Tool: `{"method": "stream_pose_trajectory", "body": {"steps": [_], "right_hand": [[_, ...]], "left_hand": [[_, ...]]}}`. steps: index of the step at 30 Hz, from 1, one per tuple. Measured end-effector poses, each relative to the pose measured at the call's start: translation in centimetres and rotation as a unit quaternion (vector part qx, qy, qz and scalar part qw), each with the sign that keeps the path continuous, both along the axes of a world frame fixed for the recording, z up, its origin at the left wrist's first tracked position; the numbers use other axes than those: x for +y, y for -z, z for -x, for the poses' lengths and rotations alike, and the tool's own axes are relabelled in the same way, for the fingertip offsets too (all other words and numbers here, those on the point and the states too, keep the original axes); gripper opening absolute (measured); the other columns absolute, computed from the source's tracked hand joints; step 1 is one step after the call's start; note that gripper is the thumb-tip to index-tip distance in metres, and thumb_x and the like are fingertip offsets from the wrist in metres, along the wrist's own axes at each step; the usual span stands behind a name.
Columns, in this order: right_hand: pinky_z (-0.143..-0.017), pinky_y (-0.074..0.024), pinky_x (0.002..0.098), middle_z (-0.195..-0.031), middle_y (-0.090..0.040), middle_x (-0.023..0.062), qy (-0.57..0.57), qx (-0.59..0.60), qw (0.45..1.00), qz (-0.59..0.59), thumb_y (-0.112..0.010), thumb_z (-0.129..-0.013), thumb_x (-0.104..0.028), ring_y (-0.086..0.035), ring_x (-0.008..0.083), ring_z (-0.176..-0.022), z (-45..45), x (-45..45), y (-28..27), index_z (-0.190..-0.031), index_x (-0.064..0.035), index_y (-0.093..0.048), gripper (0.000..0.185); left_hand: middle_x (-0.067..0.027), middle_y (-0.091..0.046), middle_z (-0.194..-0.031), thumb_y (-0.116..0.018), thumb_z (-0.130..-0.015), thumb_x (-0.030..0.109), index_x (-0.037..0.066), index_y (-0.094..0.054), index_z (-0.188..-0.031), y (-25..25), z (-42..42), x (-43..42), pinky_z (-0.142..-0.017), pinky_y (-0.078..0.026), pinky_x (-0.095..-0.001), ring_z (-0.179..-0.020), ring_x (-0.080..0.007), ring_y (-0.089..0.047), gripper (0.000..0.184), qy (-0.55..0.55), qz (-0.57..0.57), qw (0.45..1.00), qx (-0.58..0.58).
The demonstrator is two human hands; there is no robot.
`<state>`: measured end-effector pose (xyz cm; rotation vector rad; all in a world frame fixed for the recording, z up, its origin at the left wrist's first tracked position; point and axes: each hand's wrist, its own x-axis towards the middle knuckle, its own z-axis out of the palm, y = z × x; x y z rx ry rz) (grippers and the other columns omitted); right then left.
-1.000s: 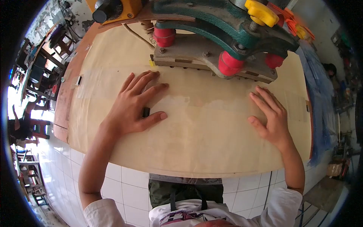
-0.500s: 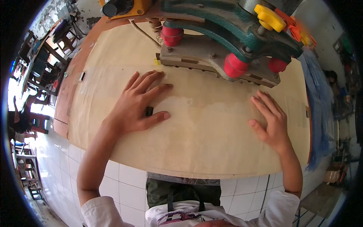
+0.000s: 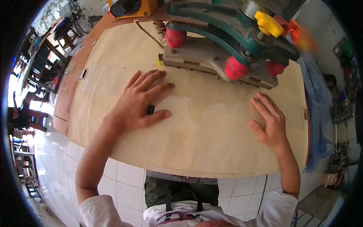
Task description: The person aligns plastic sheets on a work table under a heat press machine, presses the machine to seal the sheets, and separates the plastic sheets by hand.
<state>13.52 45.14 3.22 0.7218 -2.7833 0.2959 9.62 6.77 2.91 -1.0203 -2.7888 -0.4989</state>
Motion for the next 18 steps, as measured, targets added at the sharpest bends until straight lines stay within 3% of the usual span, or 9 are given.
{"method": "stream_pose_trajectory", "body": {"steps": [14, 17, 18], "right_hand": [[-0.096, -0.0424, 0.0436, -0.125, -0.055, 0.0176, 0.002, 0.023, 1.000, 0.014, -0.067, -0.077, -0.035, -0.052, 0.0364, -0.115, -0.1, 0.3, -0.3, -0.118, -0.0073, -0.061, 0.050], [-0.093, -0.0455, 0.0411, -0.119, -0.060, 0.0170, -0.019, 0.029, 0.998, 0.045, -0.067, -0.079, -0.029, -0.056, 0.0339, -0.111, 0.4, 1.7, 0.2, -0.112, -0.0051, -0.064, 0.041], [-0.091, -0.0465, 0.0401, -0.116, -0.061, 0.0170, 0.026, 0.003, 0.991, 0.128, -0.066, -0.081, -0.026, -0.057, 0.0334, -0.110, 0.7, 2.8, 0.9, -0.110, -0.0036, -0.065, 0.037]], "left_hand": [[-0.0197, -0.044, -0.135, -0.062, -0.076, 0.047, 0.010, -0.057, -0.122, 0.2, 0.0, 0.1, -0.109, -0.020, -0.0557, -0.130, -0.0378, -0.037, 0.059, 0.000, -0.027, 1.000, 0.006], [-0.0187, -0.049, -0.131, -0.061, -0.077, 0.044, 0.008, -0.059, -0.119, 0.3, 0.2, -0.4, -0.110, -0.019, -0.0544, -0.128, -0.0358, -0.040, 0.055, -0.012, -0.075, 0.997, -0.025], [-0.0177, -0.051, -0.130, -0.060, -0.078, 0.042, 0.008, -0.060, -0.118, 0.5, 0.5, -0.8, -0.110, -0.018, -0.0535, -0.127, -0.0344, -0.042, 0.052, -0.050, -0.067, 0.996, 0.011]]}}
